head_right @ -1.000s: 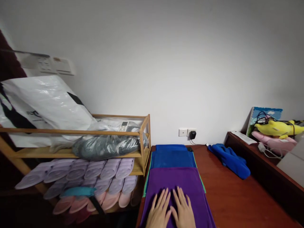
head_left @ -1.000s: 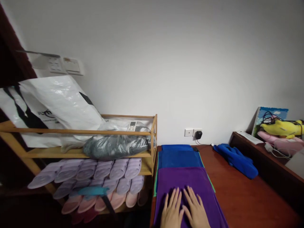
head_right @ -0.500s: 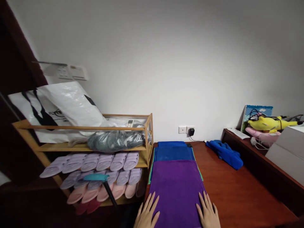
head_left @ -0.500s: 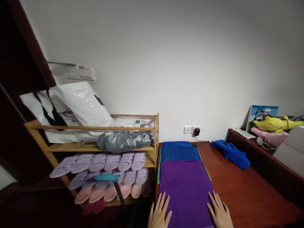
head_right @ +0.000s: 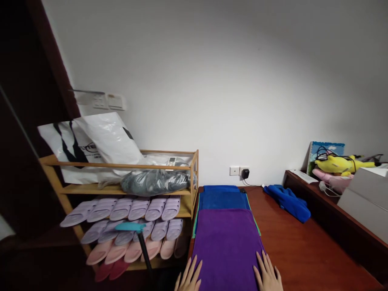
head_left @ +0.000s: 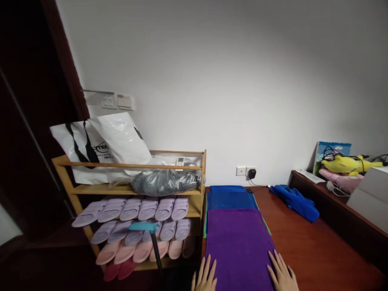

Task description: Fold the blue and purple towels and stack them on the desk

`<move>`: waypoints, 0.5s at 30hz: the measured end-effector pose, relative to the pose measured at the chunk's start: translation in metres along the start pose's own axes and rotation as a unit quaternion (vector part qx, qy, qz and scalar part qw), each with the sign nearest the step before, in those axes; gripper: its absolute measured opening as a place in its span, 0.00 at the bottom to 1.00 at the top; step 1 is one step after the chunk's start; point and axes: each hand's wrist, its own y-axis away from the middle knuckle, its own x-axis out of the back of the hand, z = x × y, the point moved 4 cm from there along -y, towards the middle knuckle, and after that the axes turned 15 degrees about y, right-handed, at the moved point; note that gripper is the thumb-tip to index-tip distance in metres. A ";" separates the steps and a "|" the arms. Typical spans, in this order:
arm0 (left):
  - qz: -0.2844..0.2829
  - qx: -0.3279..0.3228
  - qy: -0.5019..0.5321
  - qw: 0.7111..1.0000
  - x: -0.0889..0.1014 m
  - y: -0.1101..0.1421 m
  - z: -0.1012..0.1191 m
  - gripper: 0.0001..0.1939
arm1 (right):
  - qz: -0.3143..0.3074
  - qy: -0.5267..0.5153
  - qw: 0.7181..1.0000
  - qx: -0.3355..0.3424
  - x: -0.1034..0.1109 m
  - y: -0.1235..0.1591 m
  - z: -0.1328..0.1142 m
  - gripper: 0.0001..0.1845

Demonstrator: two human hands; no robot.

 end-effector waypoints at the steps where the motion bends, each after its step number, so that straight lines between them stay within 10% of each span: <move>1: -0.002 0.003 0.000 1.000 -0.002 0.000 -0.002 0.33 | 0.002 0.001 1.000 0.006 -0.001 0.001 0.000 0.28; 7: 0.018 -0.033 0.005 0.999 -0.008 -0.020 -0.006 0.34 | -0.022 0.037 0.999 0.003 0.005 -0.017 -0.003 0.29; 15: 0.098 -0.119 0.052 0.987 0.045 -0.112 0.044 0.36 | -0.013 -0.033 0.997 0.075 0.042 -0.117 -0.068 0.33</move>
